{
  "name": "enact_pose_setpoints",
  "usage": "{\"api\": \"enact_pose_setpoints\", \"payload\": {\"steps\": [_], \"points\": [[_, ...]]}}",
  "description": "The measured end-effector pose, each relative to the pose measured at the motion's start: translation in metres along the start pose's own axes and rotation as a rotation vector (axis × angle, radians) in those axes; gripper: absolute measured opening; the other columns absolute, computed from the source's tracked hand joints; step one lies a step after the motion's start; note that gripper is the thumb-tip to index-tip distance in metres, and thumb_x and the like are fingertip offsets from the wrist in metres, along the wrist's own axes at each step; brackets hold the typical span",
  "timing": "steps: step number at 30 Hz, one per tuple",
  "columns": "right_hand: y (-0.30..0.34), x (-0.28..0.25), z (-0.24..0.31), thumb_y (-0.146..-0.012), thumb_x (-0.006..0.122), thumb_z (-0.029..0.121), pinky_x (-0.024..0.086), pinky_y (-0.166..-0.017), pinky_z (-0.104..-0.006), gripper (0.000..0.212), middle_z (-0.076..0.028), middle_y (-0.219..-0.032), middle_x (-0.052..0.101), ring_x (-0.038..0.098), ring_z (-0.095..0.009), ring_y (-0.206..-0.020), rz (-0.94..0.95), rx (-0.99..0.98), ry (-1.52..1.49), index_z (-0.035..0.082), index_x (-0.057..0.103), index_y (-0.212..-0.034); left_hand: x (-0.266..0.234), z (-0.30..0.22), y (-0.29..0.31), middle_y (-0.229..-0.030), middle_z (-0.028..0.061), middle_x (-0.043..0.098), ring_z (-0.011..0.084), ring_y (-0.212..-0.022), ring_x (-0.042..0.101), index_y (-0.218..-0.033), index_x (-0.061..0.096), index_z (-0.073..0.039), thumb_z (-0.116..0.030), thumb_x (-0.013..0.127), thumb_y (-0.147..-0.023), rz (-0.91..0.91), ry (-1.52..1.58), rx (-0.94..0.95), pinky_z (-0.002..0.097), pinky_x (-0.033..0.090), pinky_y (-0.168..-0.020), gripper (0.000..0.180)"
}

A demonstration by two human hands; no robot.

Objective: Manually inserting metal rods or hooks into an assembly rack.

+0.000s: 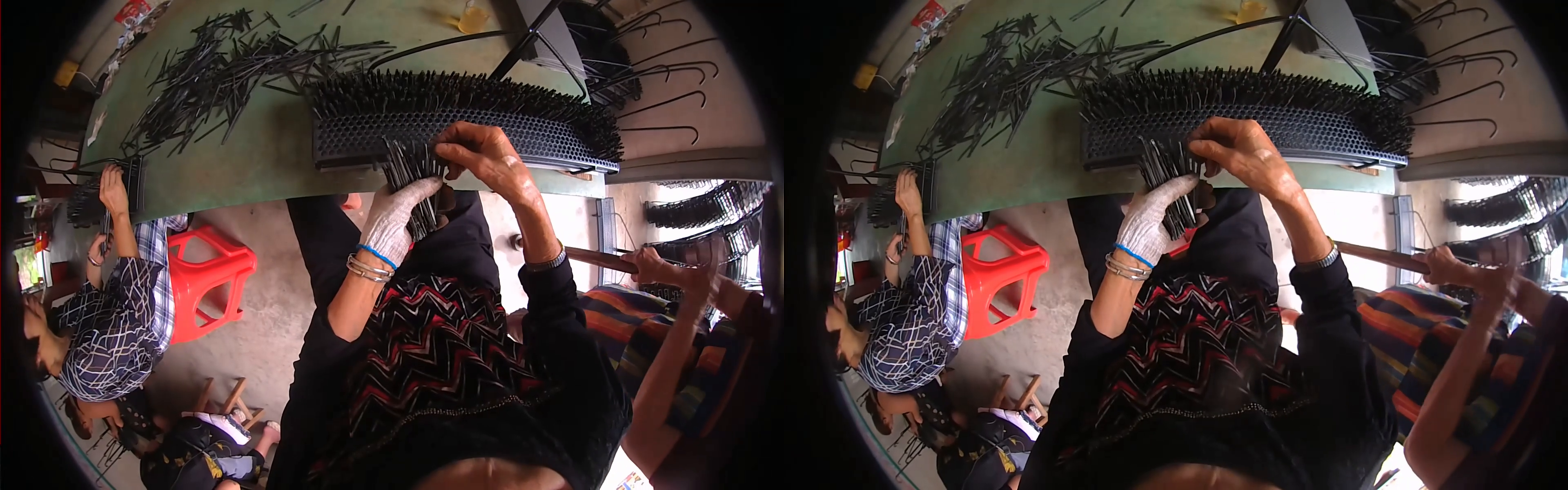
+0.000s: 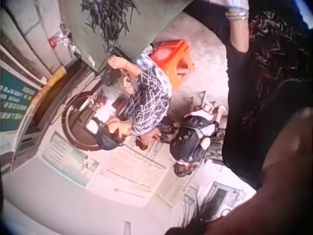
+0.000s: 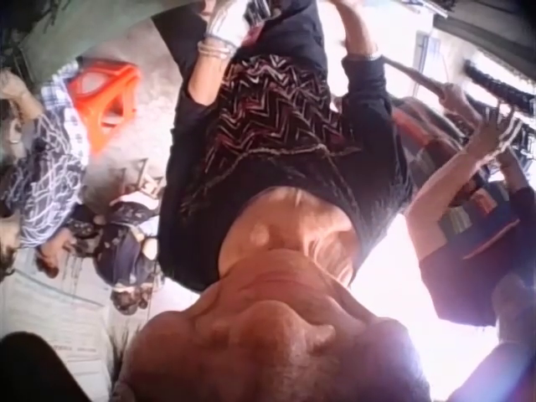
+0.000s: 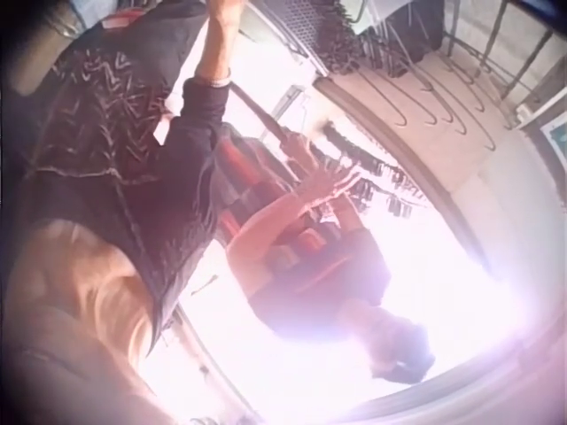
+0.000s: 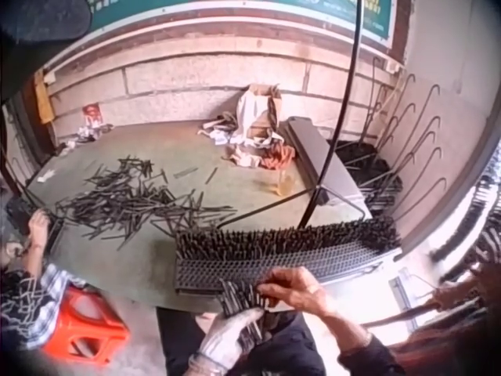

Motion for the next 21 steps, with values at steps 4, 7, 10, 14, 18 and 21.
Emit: {"api": "enact_pose_setpoints", "payload": {"steps": [4, 7, 10, 14, 18, 21], "points": [[0.002, 0.000, -0.002, -0.092, 0.062, 0.010, 0.053, -0.063, -0.0253, 0.015, -0.007, -0.076, 0.065, 0.064, -0.011, -0.068, 0.063, 0.019, -0.025, -0.005, 0.063, -0.095, 0.002, -0.004, 0.004, -0.086, 0.0085, 0.068, 0.0204, -0.072, 0.069, -0.102, 0.065, -0.004, -0.014, 0.067, -0.086, 0.009, -0.004, -0.004, 0.0337, 0.057, -0.057, 0.019], [0.001, -0.002, -0.002, -0.091, 0.061, 0.009, 0.054, -0.064, -0.0260, 0.015, -0.009, -0.078, 0.066, 0.066, -0.013, -0.069, 0.071, 0.024, -0.023, -0.006, 0.063, -0.096, 0.002, -0.006, 0.004, -0.087, 0.0085, 0.069, 0.0204, -0.072, 0.069, -0.101, 0.065, -0.004, -0.015, 0.068, -0.086, -0.005, -0.054, -0.034, 0.0327, 0.056, -0.057, 0.019], [0.002, -0.003, 0.001, -0.092, 0.060, 0.007, 0.054, -0.064, -0.0264, 0.015, -0.009, -0.078, 0.066, 0.067, -0.014, -0.069, 0.072, 0.033, -0.040, -0.006, 0.063, -0.097, 0.002, -0.006, 0.002, -0.086, 0.0088, 0.069, 0.0202, -0.072, 0.069, -0.101, 0.065, -0.004, -0.015, 0.068, -0.086, 0.023, -0.084, -0.036, 0.0322, 0.056, -0.057, 0.020], [0.004, -0.003, 0.002, -0.092, 0.059, 0.006, 0.055, -0.065, -0.0266, 0.014, -0.010, -0.078, 0.066, 0.067, -0.014, -0.068, 0.081, 0.017, -0.049, -0.006, 0.062, -0.099, 0.001, -0.005, 0.003, -0.085, 0.0092, 0.070, 0.0196, -0.072, 0.069, -0.101, 0.065, -0.003, -0.015, 0.068, -0.086, 0.004, -0.092, -0.069, 0.0320, 0.056, -0.057, 0.019], [0.004, -0.005, -0.004, -0.092, 0.059, 0.006, 0.055, -0.065, -0.0269, 0.014, -0.011, -0.078, 0.066, 0.068, -0.015, -0.068, 0.086, 0.033, -0.070, -0.006, 0.062, -0.099, 0.000, -0.001, -0.001, -0.088, 0.0107, 0.070, 0.0210, -0.074, 0.069, -0.102, 0.065, -0.004, -0.015, 0.067, -0.087, 0.037, -0.059, -0.048, 0.0334, 0.057, -0.059, 0.019], [0.008, -0.023, 0.004, -0.092, 0.060, 0.007, 0.055, -0.064, -0.0263, 0.014, -0.010, -0.080, 0.067, 0.068, -0.015, -0.070, -0.028, -0.022, -0.029, -0.005, 0.062, -0.099, -0.007, 0.000, -0.004, -0.093, 0.0135, 0.070, 0.0253, -0.078, 0.069, -0.104, 0.064, -0.004, -0.015, 0.065, -0.089, -0.035, 0.059, -0.121, 0.0365, 0.058, -0.064, 0.019]]}}
Point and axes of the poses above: each hand's wrist, its own y-axis away from the middle knuckle, its own x-axis out of the palm, z = x × y, the point moved 7 cm from there along -y, towards the middle knuckle
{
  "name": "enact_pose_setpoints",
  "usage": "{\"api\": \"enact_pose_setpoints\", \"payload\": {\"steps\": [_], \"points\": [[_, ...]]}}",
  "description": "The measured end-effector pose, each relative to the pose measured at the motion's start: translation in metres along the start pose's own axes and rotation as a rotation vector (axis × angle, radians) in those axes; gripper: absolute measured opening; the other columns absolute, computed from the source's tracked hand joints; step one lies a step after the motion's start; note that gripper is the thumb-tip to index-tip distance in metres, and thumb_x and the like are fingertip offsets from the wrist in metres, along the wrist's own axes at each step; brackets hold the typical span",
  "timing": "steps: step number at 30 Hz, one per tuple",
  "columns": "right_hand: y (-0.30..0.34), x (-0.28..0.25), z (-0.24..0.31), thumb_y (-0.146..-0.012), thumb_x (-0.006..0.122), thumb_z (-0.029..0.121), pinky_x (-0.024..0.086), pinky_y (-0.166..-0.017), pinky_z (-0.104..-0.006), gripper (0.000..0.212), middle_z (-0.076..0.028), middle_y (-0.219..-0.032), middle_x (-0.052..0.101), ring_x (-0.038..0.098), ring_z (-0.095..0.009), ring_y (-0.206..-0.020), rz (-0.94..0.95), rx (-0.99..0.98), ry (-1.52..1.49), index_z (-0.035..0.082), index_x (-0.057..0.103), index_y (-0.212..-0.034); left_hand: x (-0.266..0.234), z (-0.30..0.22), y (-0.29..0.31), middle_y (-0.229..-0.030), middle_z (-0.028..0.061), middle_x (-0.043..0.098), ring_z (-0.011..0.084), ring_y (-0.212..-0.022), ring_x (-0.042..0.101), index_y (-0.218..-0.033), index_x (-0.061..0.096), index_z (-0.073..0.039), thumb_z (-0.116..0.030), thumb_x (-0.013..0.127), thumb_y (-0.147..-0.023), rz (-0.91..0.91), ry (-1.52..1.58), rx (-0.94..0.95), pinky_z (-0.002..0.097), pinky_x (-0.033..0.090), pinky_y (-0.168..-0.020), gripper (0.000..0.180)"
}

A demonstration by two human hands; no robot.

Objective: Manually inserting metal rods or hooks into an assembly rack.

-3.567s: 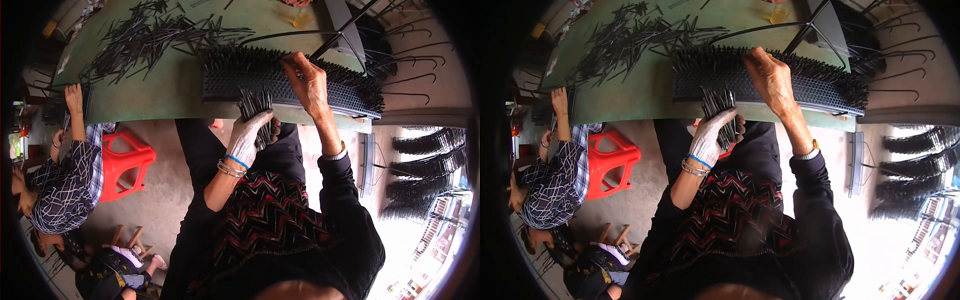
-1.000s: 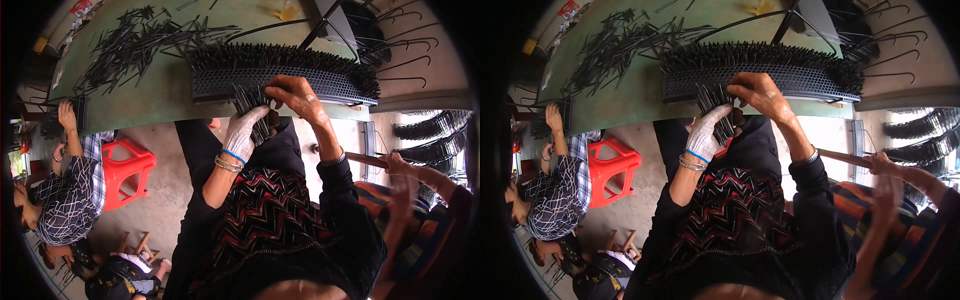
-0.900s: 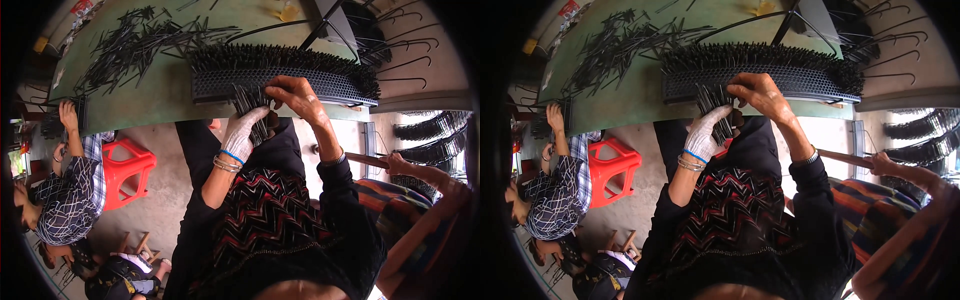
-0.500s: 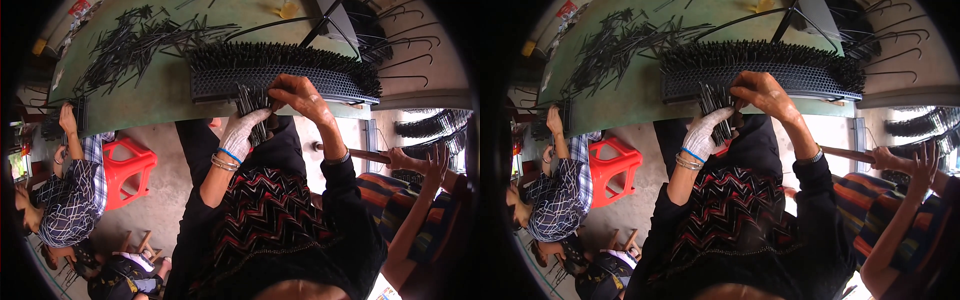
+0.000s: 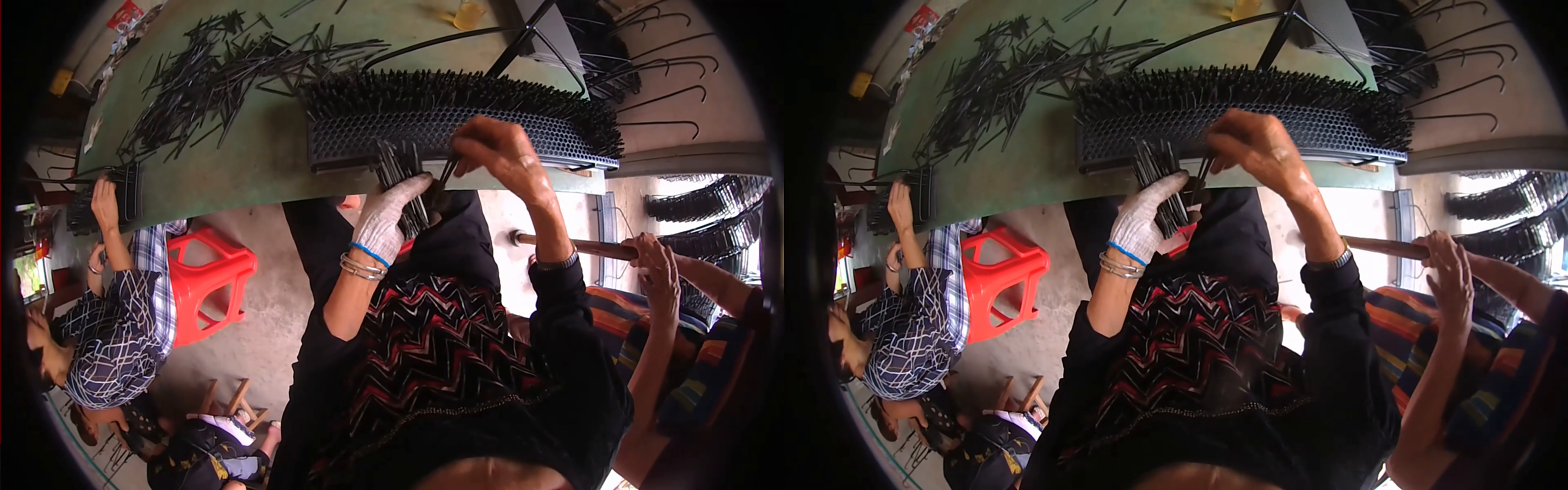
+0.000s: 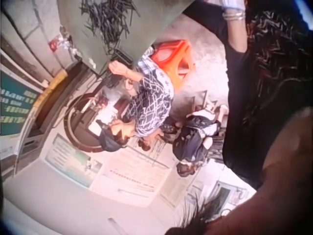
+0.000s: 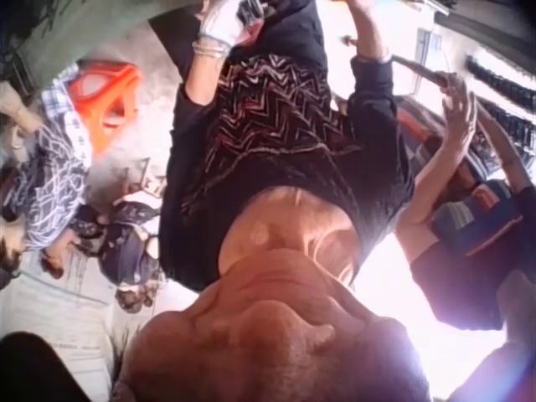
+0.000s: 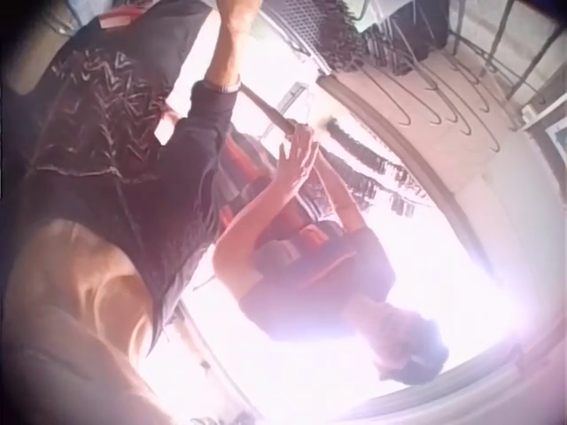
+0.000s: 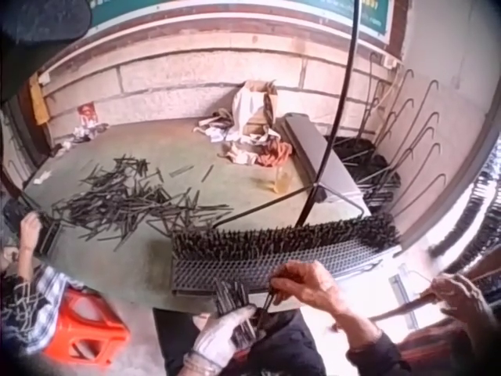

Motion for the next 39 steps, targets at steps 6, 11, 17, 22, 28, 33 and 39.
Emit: {"api": "enact_pose_setpoints", "payload": {"steps": [6, 11, 17, 22, 28, 33, 39], "points": [[-0.004, -0.036, 0.025, -0.092, 0.060, 0.004, 0.054, -0.066, -0.0237, 0.012, -0.009, -0.084, 0.068, 0.070, -0.015, -0.072, -0.500, -0.168, 0.141, -0.004, 0.064, -0.099, -0.006, 0.014, -0.024, -0.102, 0.0175, 0.069, 0.0328, -0.088, 0.069, -0.108, 0.062, -0.003, -0.019, 0.061, -0.092, 0.096, 0.188, 0.000, 0.0430, 0.059, -0.072, 0.023], [-0.015, -0.037, 0.025, -0.089, 0.064, 0.004, 0.049, -0.057, -0.0222, 0.006, -0.009, -0.075, 0.069, 0.070, -0.013, -0.069, -0.648, -0.389, 0.365, -0.001, 0.061, -0.093, 0.003, 0.015, -0.019, -0.094, 0.0163, 0.070, 0.0308, -0.083, 0.069, -0.103, 0.065, -0.003, -0.012, 0.064, -0.089, 0.000, 0.307, 0.020, 0.0474, 0.059, -0.073, 0.017], [-0.016, -0.030, 0.028, -0.090, 0.061, 0.004, 0.050, -0.060, -0.0227, 0.007, -0.009, -0.078, 0.070, 0.071, -0.013, -0.073, -0.628, -0.419, 0.491, 0.000, 0.063, -0.096, -0.003, 0.017, -0.020, -0.089, 0.0155, 0.069, 0.0301, -0.080, 0.069, -0.101, 0.065, -0.003, -0.010, 0.066, -0.087, -0.031, 0.263, 0.000, 0.0492, 0.059, -0.071, 0.015], [-0.018, -0.028, 0.035, -0.090, 0.060, 0.005, 0.050, -0.060, -0.0248, 0.009, -0.011, -0.079, 0.069, 0.071, -0.015, -0.071, -0.554, -0.392, 0.580, -0.001, 0.063, -0.097, -0.003, 0.018, -0.021, -0.089, 0.0145, 0.069, 0.0292, -0.078, 0.069, -0.100, 0.065, -0.002, -0.012, 0.066, -0.088, 0.002, 0.239, 0.033, 0.0473, 0.059, -0.070, 0.015], [-0.033, -0.021, 0.039, -0.087, 0.064, 0.008, 0.051, -0.065, -0.0306, 0.011, -0.010, -0.082, 0.066, 0.067, -0.022, -0.073, -0.419, -0.529, 0.799, 0.004, 0.068, -0.096, 0.000, 0.017, -0.018, -0.088, 0.0141, 0.069, 0.0286, -0.075, 0.069, -0.100, 0.066, -0.001, -0.013, 0.064, -0.089, 0.024, 0.178, 0.039, 0.0436, 0.060, -0.065, 0.017], [-0.038, -0.010, 0.041, -0.083, 0.069, 0.016, 0.051, -0.069, -0.0330, 0.013, -0.005, -0.086, 0.062, 0.064, -0.023, -0.078, -0.394, -0.521, 0.933, 0.011, 0.071, -0.095, 0.008, 0.011, -0.012, -0.083, 0.0123, 0.069, 0.0232, -0.068, 0.068, -0.098, 0.066, 0.001, -0.013, 0.063, -0.089, 0.043, 0.148, 0.096, 0.0349, 0.058, -0.059, 0.017], [-0.039, -0.016, 0.031, -0.084, 0.069, 0.020, 0.051, -0.070, -0.0330, 0.017, -0.003, -0.090, 0.061, 0.063, -0.022, -0.080, -0.472, -0.497, 0.967, 0.017, 0.073, -0.100, 0.010, 0.009, -0.012, -0.085, 0.0133, 0.069, 0.0243, -0.070, 0.069, -0.100, 0.065, 0.002, -0.013, 0.061, -0.091, 0.065, 0.188, 0.103, 0.0349, 0.058, -0.059, 0.018]]}}
Point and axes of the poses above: each hand's wrist, its own y-axis away from the middle knuckle, its own x-axis out of the palm, z = x × y, the point moved 7 cm from there along -y, towards the middle knuckle
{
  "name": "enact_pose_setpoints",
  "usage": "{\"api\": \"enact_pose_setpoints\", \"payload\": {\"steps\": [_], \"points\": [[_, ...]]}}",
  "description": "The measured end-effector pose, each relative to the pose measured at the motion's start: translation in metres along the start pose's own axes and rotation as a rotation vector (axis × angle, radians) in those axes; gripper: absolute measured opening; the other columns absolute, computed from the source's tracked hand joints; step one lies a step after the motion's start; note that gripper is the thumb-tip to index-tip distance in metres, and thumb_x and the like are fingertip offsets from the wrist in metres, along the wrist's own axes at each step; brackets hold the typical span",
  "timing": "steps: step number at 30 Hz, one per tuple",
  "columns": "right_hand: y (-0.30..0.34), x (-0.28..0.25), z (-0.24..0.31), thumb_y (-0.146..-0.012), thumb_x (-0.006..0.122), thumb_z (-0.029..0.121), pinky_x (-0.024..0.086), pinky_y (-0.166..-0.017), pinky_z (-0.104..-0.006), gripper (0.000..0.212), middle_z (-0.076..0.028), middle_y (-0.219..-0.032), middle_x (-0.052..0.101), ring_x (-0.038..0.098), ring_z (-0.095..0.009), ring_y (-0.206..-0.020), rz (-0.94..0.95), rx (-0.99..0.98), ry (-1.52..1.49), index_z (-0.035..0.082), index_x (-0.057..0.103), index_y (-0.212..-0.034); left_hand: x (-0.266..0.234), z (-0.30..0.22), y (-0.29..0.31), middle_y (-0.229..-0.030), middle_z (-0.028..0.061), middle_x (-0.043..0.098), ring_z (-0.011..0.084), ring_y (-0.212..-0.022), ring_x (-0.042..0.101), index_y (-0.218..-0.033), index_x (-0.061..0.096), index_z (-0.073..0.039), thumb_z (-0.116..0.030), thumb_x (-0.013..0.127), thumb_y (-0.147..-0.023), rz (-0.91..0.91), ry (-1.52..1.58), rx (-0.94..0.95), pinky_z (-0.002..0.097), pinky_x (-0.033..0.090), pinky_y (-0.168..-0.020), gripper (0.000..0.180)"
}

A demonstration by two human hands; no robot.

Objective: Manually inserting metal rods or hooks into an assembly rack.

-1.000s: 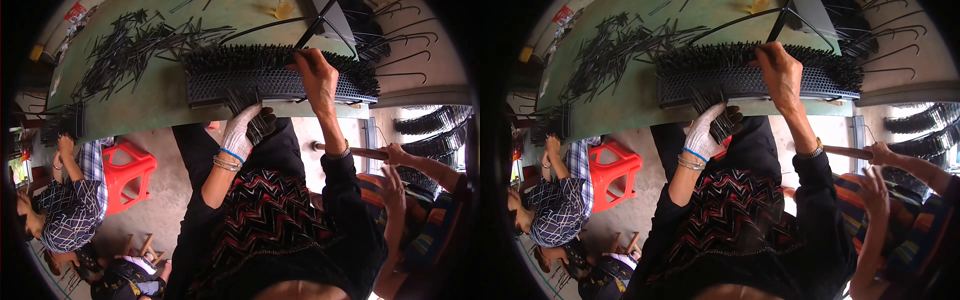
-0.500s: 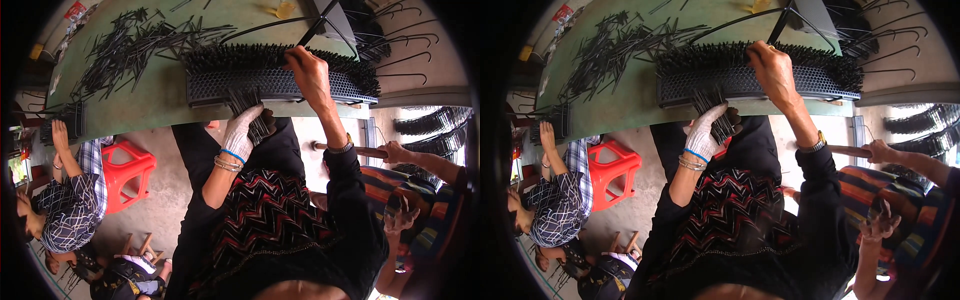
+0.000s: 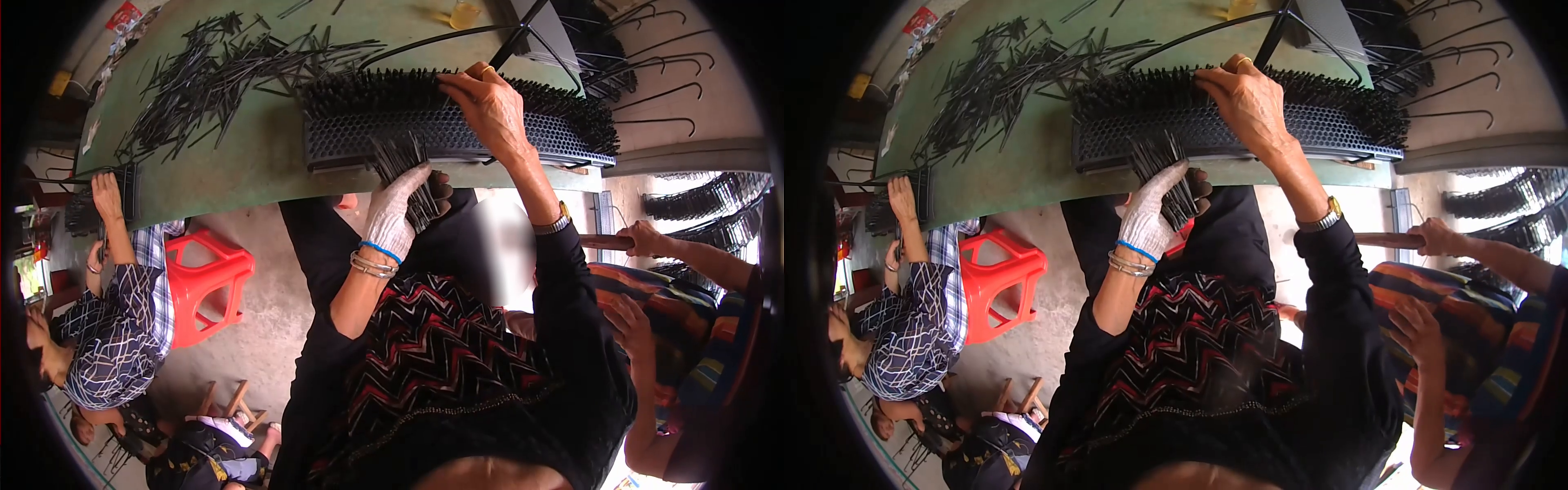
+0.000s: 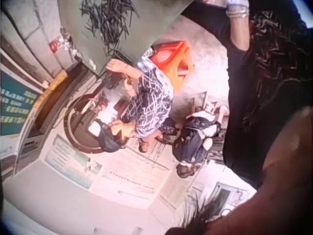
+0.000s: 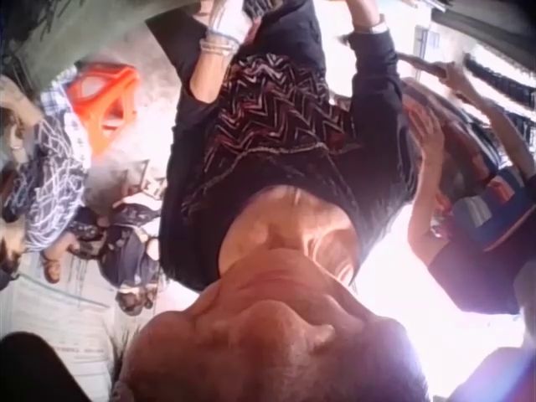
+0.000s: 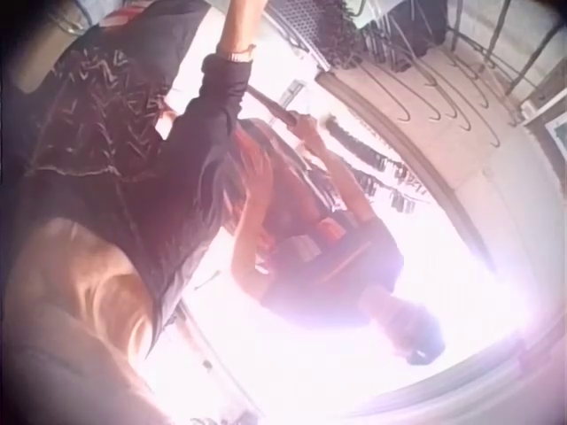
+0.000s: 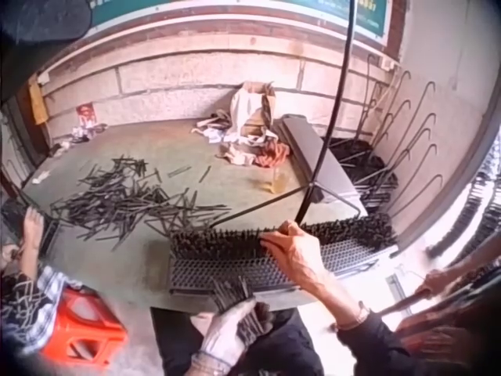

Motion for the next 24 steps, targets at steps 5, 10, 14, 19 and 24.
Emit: {"api": "enact_pose_setpoints", "payload": {"steps": [5, 10, 14, 19, 24], "points": [[0.010, 0.002, 0.000, -0.086, 0.069, 0.022, 0.051, -0.072, -0.0331, 0.023, -0.005, -0.093, 0.061, 0.063, -0.024, -0.083, -0.007, 0.048, 0.043, 0.019, 0.072, -0.108, 0.004, -0.002, 0.002, -0.085, 0.0138, 0.069, 0.0250, -0.071, 0.069, -0.101, 0.065, 0.002, -0.013, 0.062, -0.090, 0.011, -0.002, 0.007, 0.0346, 0.058, -0.059, 0.018], [0.027, 0.001, 0.012, -0.085, 0.070, 0.027, 0.052, -0.070, -0.0337, 0.034, -0.013, -0.093, 0.067, 0.067, -0.026, -0.081, 0.225, 0.233, -0.492, 0.005, 0.068, -0.111, 0.005, -0.007, 0.009, -0.085, 0.0128, 0.070, 0.0240, -0.069, 0.070, -0.102, 0.065, 0.001, -0.014, 0.064, -0.089, -0.048, -0.074, 0.049, 0.0345, 0.057, -0.057, 0.020], [0.046, 0.022, 0.022, -0.090, 0.066, 0.018, 0.051, -0.067, -0.0283, 0.028, -0.011, -0.080, 0.068, 0.065, -0.014, -0.072, 0.555, 0.390, -0.837, -0.003, 0.065, -0.109, 0.015, -0.009, 0.013, -0.085, 0.0119, 0.070, 0.0225, -0.070, 0.070, -0.104, 0.066, 0.000, -0.015, 0.065, -0.088, -0.024, -0.135, 0.067, 0.0333, 0.057, -0.054, 0.021], [0.050, 0.021, 0.015, -0.091, 0.061, 0.009, 0.052, -0.064, -0.0268, 0.018, -0.009, -0.077, 0.065, 0.063, -0.012, -0.069, 0.577, 0.485, -0.931, -0.006, 0.063, -0.100, 0.014, -0.003, 0.010, -0.090, 0.0103, 0.071, 0.0231, -0.072, 0.070, -0.108, 0.064, -0.004, -0.017, 0.064, -0.090, 0.034, -0.131, 0.023, 0.0348, 0.058, -0.055, 0.022], [0.050, 0.020, 0.012, -0.091, 0.059, 0.007, 0.054, -0.064, -0.0275, 0.016, -0.010, -0.078, 0.065, 0.064, -0.014, -0.068, 0.577, 0.491, -0.974, -0.005, 0.061, -0.101, 0.016, -0.005, 0.011, -0.090, 0.0108, 0.071, 0.0235, -0.071, 0.070, -0.109, 0.064, -0.004, -0.016, 0.064, -0.090, 0.036, -0.143, 0.031, 0.0346, 0.058, -0.056, 0.022]]}}
Point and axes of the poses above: each hand's wrist, its own y-axis away from the middle knuckle, its own x-axis out of the palm, z = x × y, the point moved 7 cm from there along -y, towards the middle knuckle
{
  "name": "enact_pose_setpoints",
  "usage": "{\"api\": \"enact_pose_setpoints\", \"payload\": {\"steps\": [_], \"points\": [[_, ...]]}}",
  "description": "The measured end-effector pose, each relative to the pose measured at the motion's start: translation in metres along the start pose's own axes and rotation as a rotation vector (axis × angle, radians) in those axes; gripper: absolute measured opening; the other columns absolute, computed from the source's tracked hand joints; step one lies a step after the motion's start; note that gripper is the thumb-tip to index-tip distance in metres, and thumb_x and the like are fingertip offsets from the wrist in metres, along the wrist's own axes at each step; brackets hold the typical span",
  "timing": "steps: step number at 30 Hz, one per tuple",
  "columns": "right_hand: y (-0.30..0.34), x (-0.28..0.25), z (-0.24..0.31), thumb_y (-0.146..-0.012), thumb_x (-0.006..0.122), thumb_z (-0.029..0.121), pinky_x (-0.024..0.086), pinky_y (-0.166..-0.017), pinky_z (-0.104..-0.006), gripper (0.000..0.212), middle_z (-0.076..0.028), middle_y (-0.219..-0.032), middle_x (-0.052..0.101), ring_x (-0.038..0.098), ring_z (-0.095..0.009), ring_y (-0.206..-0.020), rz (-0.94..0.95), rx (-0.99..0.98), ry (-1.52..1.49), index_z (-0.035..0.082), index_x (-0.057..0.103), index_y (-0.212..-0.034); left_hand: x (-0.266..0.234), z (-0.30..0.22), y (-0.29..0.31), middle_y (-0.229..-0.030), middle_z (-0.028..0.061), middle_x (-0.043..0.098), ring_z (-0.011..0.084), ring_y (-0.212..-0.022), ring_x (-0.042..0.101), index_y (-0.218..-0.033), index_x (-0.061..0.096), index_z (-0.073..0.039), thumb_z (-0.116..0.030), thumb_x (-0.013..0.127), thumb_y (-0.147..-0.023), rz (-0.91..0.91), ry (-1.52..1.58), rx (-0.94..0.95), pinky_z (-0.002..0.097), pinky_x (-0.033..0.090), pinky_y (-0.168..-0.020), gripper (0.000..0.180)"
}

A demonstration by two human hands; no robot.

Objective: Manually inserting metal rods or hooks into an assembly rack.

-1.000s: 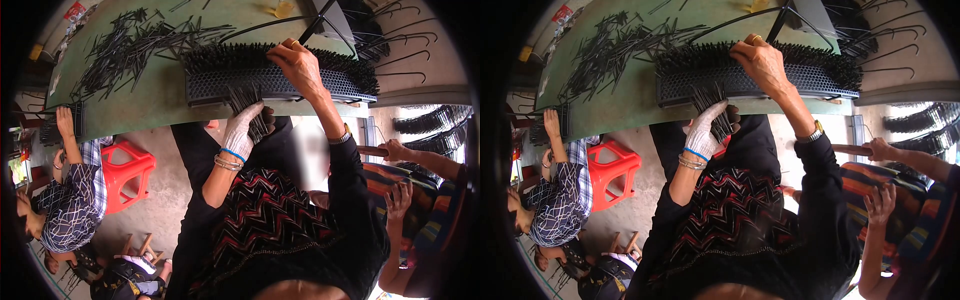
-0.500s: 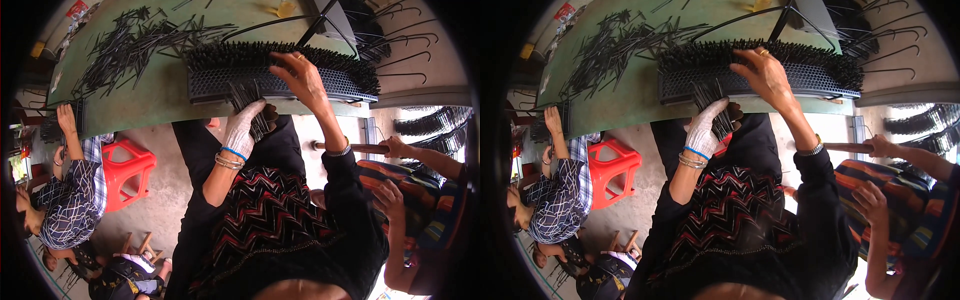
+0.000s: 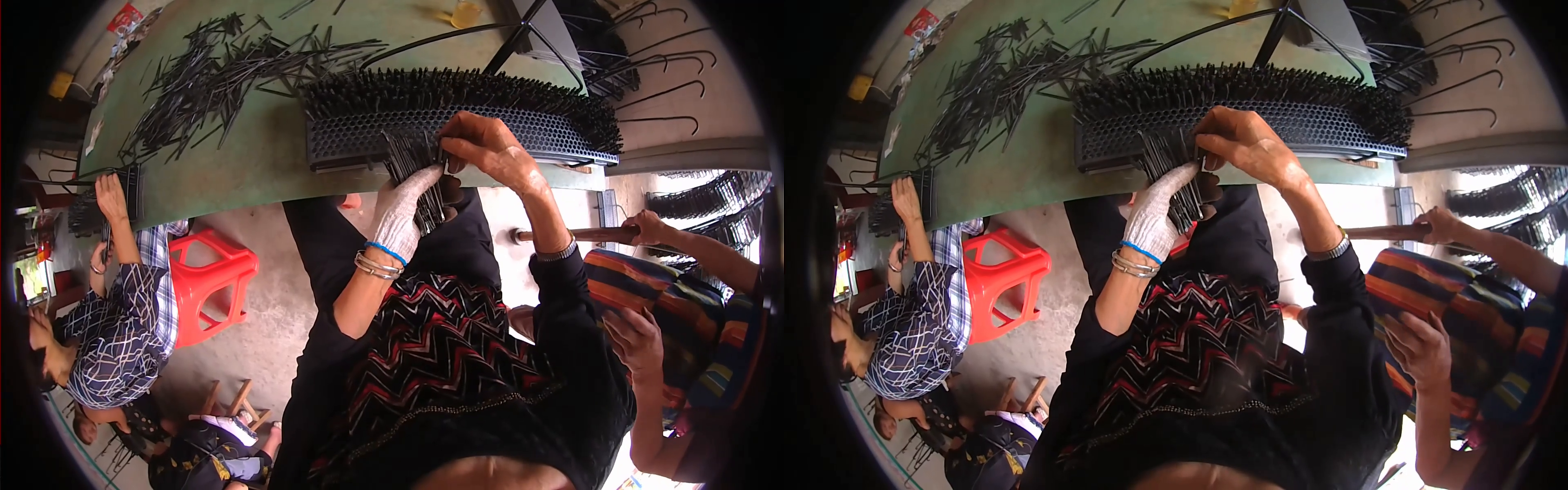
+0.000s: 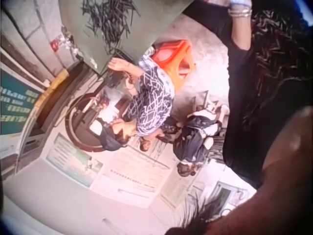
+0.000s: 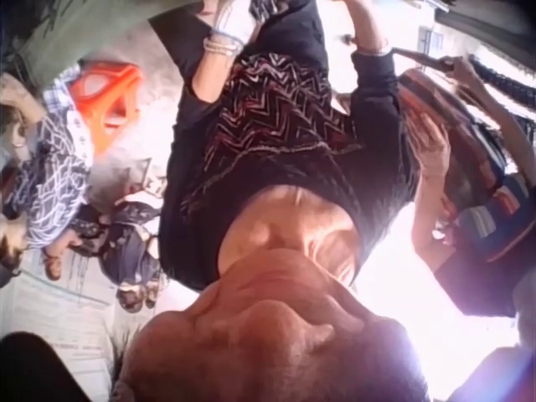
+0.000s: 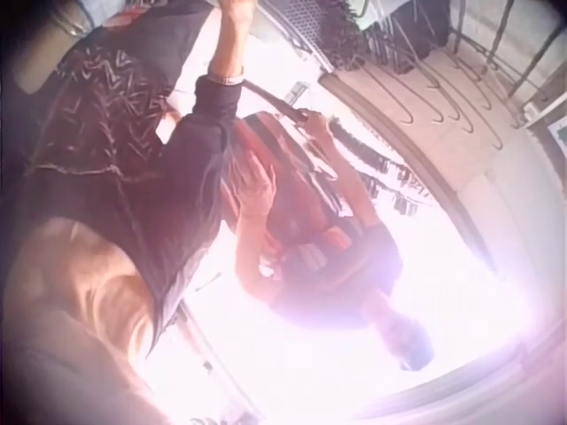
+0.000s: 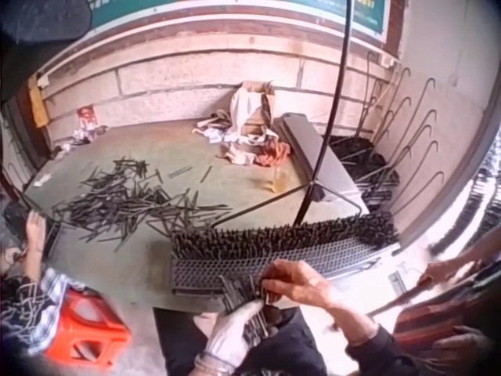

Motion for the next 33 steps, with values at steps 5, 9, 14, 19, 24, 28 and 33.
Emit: {"api": "enact_pose_setpoints", "payload": {"steps": [5, 9, 14, 19, 24, 28, 33], "points": [[0.0018, -0.0030, 0.0002, -0.091, 0.058, 0.007, 0.054, -0.066, -0.0277, 0.016, -0.009, -0.079, 0.065, 0.064, -0.014, -0.069, -0.035, 0.005, 0.021, -0.005, 0.061, -0.102, 0.0003, -0.0002, -0.0026, -0.090, 0.0115, 0.071, 0.0247, -0.072, 0.070, -0.109, 0.065, -0.004, -0.014, 0.065, -0.089, -0.045, 0.013, 0.010, 0.0359, 0.059, -0.058, 0.023], [0.0032, -0.0041, -0.0001, -0.091, 0.059, 0.008, 0.053, -0.067, -0.0273, 0.016, -0.007, -0.079, 0.065, 0.064, -0.013, -0.070, -0.070, -0.004, 0.014, -0.004, 0.061, -0.102, 0.0030, 0.0001, -0.0044, -0.085, 0.0115, 0.071, 0.0220, -0.069, 0.070, -0.103, 0.067, -0.001, -0.013, 0.066, -0.086, -0.092, 0.049, 0.011, 0.0331, 0.057, -0.057, 0.020], [0.0041, -0.0019, -0.0019, -0.091, 0.061, 0.008, 0.052, -0.065, -0.0268, 0.016, -0.006, -0.079, 0.064, 0.062, -0.011, -0.069, -0.113, -0.030, 0.017, -0.004, 0.062, -0.101, 0.0025, -0.0026, -0.0032, -0.084, 0.0098, 0.071, 0.0204, -0.068, 0.070, -0.100, 0.068, -0.002, -0.012, 0.067, -0.085, -0.148, 0.016, 0.031, 0.0326, 0.057, -0.057, 0.018], [0.0011, -0.0024, -0.0039, -0.091, 0.062, 0.007, 0.052, -0.063, -0.0260, 0.014, -0.006, -0.077, 0.064, 0.062, -0.011, -0.067, -0.115, -0.052, 0.020, -0.004, 0.062, -0.099, 0.0024, -0.0032, -0.0027, -0.084, 0.0096, 0.071, 0.0200, -0.069, 0.070, -0.100, 0.068, -0.002, -0.012, 0.067, -0.085, -0.129, 0.009, 0.046, 0.0312, 0.057, -0.056, 0.017], [0.0000, -0.0013, -0.0062, -0.091, 0.062, 0.007, 0.052, -0.061, -0.0258, 0.013, -0.005, -0.075, 0.063, 0.060, -0.010, -0.065, -0.110, -0.037, -0.023, -0.004, 0.063, -0.098, 0.0031, -0.0057, -0.0001, -0.085, 0.0096, 0.071, 0.0200, -0.070, 0.070, -0.100, 0.068, -0.002, -0.012, 0.066, -0.086, -0.108, 0.006, 0.056, 0.0312, 0.057, -0.056, 0.018], [0.0005, -0.0011, -0.0019, -0.090, 0.062, 0.007, 0.051, -0.060, -0.0258, 0.014, -0.004, -0.075, 0.062, 0.059, -0.009, -0.064, -0.095, -0.037, -0.032, -0.004, 0.063, -0.098, 0.0042, -0.0041, 0.0009, -0.087, 0.0095, 0.071, 0.0200, -0.070, 0.070, -0.102, 0.067, -0.003, -0.012, 0.065, -0.086, -0.099, 0.034, 0.036, 0.0322, 0.057, -0.056, 0.018], [-0.0010, -0.0004, -0.0028, -0.090, 0.063, 0.007, 0.050, -0.059, -0.0248, 0.014, -0.004, -0.075, 0.061, 0.058, -0.009, -0.063, -0.069, -0.014, -0.051, -0.004, 0.063, -0.097, 0.0039, -0.0052, 0.0018, -0.087, 0.0088, 0.071, 0.0194, -0.070, 0.070, -0.102, 0.067, -0.003, -0.013, 0.065, -0.087, -0.106, 0.009, 0.026, 0.0324, 0.057, -0.055, 0.019]]}}
Point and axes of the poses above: each hand's wrist, its own y-axis away from the middle knuckle, its own x-axis out of the palm, z = x × y, the point moved 7 cm from there along -y, towards the middle knuckle
